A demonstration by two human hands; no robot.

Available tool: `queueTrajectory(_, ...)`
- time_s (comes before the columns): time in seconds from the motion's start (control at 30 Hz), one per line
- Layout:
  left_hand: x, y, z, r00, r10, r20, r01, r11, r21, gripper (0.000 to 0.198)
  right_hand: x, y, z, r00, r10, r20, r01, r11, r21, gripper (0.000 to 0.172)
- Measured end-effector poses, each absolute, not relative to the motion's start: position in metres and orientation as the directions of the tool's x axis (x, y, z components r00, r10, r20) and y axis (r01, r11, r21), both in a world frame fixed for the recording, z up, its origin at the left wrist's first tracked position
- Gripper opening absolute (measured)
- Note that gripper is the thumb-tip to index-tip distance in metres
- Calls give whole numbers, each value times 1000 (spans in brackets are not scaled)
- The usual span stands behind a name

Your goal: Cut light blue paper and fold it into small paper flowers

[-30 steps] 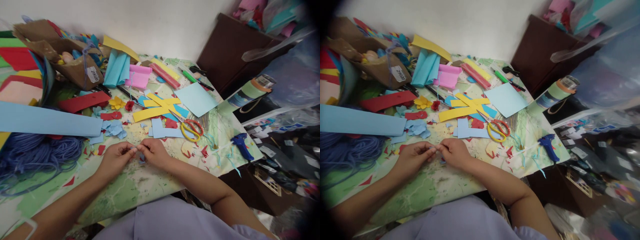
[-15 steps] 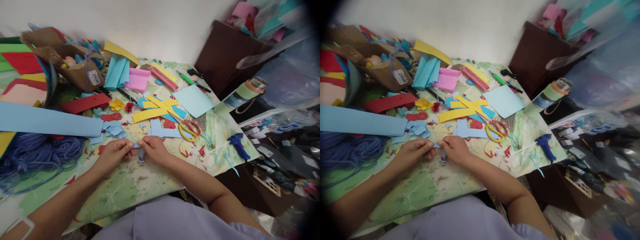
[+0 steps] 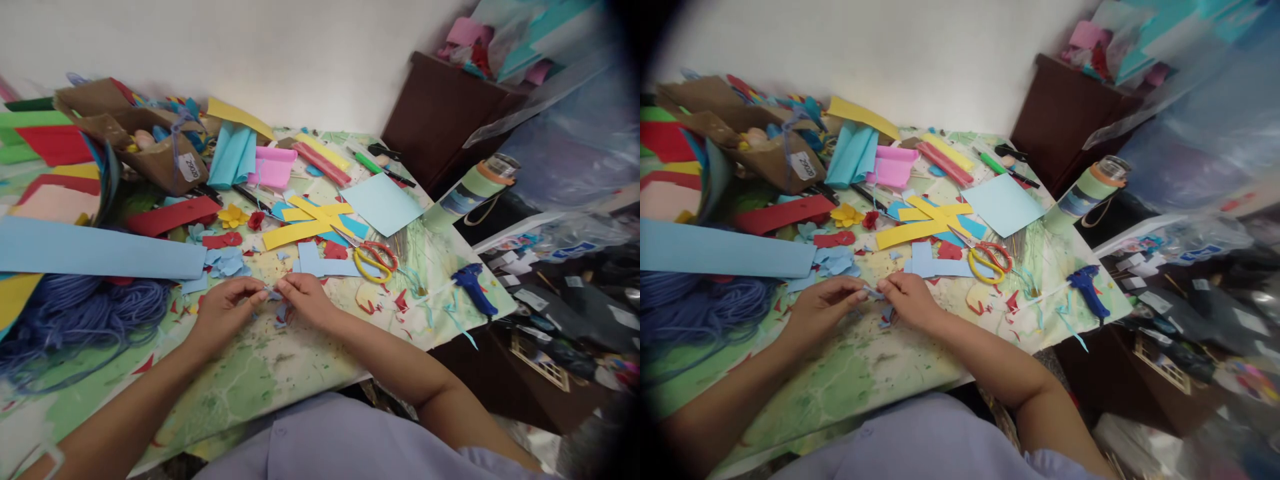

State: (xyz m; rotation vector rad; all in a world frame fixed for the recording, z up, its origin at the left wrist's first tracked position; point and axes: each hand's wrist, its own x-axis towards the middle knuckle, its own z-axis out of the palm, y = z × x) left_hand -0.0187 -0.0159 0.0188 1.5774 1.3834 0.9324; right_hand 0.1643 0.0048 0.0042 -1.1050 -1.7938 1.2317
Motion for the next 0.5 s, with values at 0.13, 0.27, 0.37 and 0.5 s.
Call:
queueTrajectory(0.13,-17,-15,21,113,994,-1,378,-42,925,17,166,5,6,-395,913,103,316,241,-918,27)
queueTrajectory(0.27,-16,-15,21,59,996,-66,302,45,952,19,160,6,2,-385,921,55,271,170,-947,15)
queueTrajectory(0.37,-14,-16,20,34,993,-109,215,100,972,20,162,-1,17,-327,927,186,221,267,-938,12)
queueTrajectory(0.5,-14,-16,16,-1,991,-130,69,130,989,16,191,-36,68,-163,781,603,227,624,-748,17)
